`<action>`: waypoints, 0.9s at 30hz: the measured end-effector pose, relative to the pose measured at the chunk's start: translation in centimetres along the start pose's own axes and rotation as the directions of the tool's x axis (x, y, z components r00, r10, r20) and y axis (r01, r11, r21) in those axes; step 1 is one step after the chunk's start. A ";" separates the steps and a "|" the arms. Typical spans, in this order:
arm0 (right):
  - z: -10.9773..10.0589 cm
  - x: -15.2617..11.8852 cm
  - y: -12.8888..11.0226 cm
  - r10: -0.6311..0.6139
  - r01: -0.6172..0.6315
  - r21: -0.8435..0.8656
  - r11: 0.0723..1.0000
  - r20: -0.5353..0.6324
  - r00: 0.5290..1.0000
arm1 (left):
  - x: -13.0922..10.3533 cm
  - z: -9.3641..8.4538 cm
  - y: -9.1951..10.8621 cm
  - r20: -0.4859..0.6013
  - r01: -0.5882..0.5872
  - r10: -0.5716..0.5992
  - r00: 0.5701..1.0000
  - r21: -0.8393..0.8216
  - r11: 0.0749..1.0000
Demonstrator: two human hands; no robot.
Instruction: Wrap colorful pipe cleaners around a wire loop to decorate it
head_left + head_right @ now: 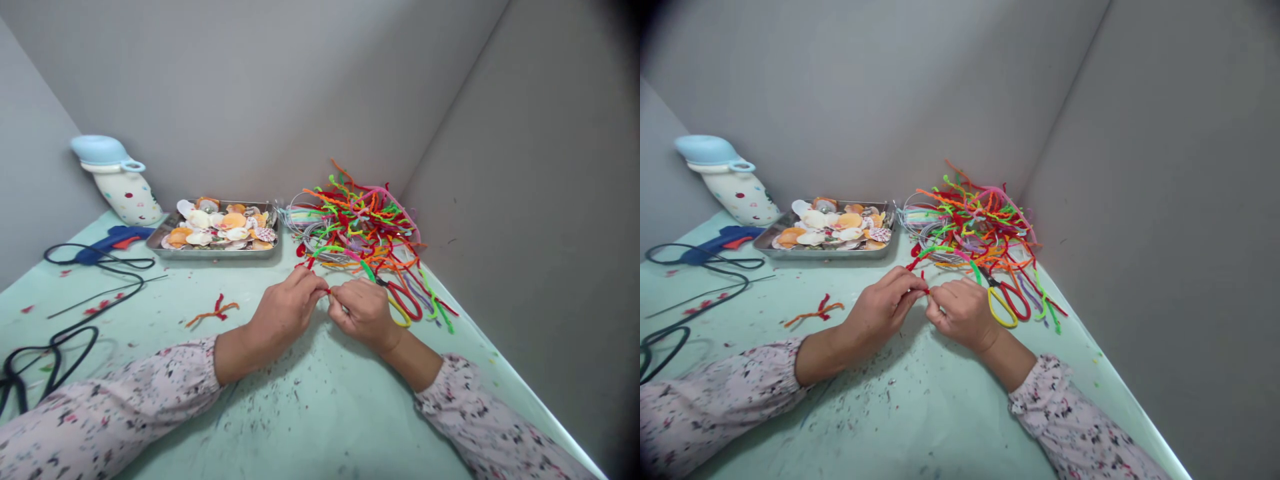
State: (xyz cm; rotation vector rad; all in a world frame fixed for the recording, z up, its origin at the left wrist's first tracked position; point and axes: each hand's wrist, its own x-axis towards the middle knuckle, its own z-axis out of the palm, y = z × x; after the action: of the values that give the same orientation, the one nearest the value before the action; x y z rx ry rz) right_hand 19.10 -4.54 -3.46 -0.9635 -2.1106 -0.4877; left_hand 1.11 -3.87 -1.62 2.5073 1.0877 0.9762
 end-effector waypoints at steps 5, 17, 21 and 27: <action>0.0 0.0 0.0 -0.020 0.020 -0.027 0.999 0.002 1.000 | 0.1 -0.2 0.2 0.033 0.008 -0.010 0.999 0.040 0.999; -0.2 0.0 0.2 -0.036 0.036 -0.037 0.999 -0.010 0.999 | 0.3 -0.2 0.3 0.063 -0.001 -0.002 0.998 0.040 0.999; -0.3 0.1 0.2 -0.032 0.031 -0.029 0.999 -0.017 0.999 | 0.3 -0.4 0.6 0.065 0.013 -0.016 0.998 0.048 0.999; -0.4 0.2 0.1 -0.045 0.045 -0.046 0.998 -0.009 0.999 | 0.4 -0.7 0.9 0.098 0.044 -0.054 0.994 0.100 0.994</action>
State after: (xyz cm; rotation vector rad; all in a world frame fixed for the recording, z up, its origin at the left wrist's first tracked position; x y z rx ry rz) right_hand 19.29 -4.59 -3.05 -0.9387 -2.1240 -0.5646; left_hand 1.36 -4.27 -0.54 2.5627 1.1869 0.7920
